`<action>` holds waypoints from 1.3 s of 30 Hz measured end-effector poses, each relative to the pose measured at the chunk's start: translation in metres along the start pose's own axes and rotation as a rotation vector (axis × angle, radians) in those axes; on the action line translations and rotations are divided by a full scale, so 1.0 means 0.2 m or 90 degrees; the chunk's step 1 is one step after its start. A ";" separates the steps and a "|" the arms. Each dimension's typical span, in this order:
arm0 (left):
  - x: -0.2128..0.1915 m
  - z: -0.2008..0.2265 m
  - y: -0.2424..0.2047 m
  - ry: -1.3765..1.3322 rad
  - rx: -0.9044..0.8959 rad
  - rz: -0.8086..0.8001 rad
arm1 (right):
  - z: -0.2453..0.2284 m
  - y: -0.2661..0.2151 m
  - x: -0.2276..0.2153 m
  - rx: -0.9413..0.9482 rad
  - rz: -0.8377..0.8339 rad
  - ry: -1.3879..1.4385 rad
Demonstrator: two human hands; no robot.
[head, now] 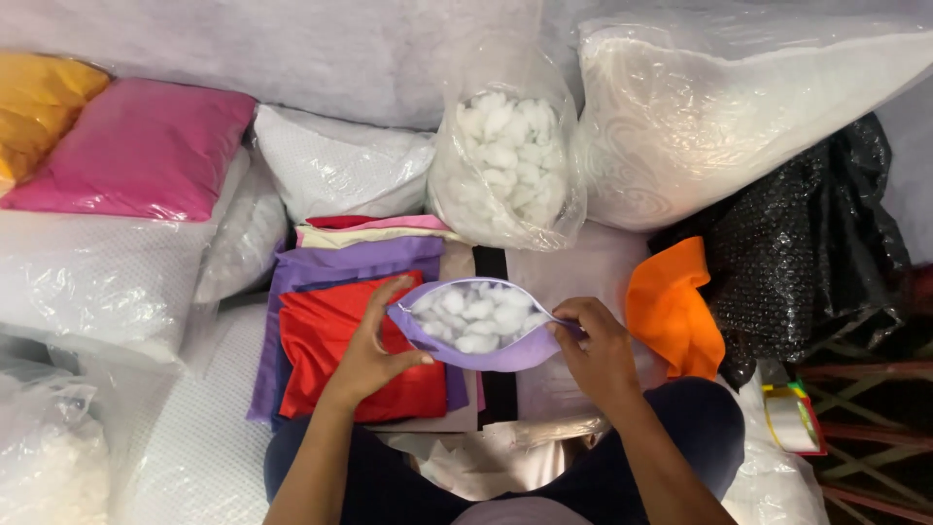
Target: Filling a small purple fabric pouch with white synthetic stuffing material.
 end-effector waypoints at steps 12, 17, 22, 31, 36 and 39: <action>0.06 -0.33 0.13 -0.046 -0.008 0.014 | 0.30 0.54 0.10 0.120 -0.066 0.120; 0.07 -0.39 0.15 -0.065 -0.007 0.039 | 0.26 0.95 0.38 0.218 -0.215 0.038; 0.04 -0.31 0.19 -0.061 0.004 0.050 | 0.53 1.19 0.68 0.230 -0.295 -0.091; 0.04 -0.22 0.27 0.012 -0.067 0.000 | 0.77 1.24 0.90 0.208 -0.175 -0.032; 0.06 -0.20 0.29 0.032 -0.107 0.007 | 0.84 1.26 0.90 0.171 -0.143 0.004; 0.06 -0.20 0.30 0.060 -0.103 0.006 | 0.78 1.27 0.85 0.166 -0.123 0.022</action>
Point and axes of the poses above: each hand's wrist, its own y-axis towards the middle knuckle, its own x-axis out of the palm, z = x × y, the point moved 2 cm from there along y, towards the middle knuckle, and after that the axes turned 9 degrees about x, right-handed, at the moved point
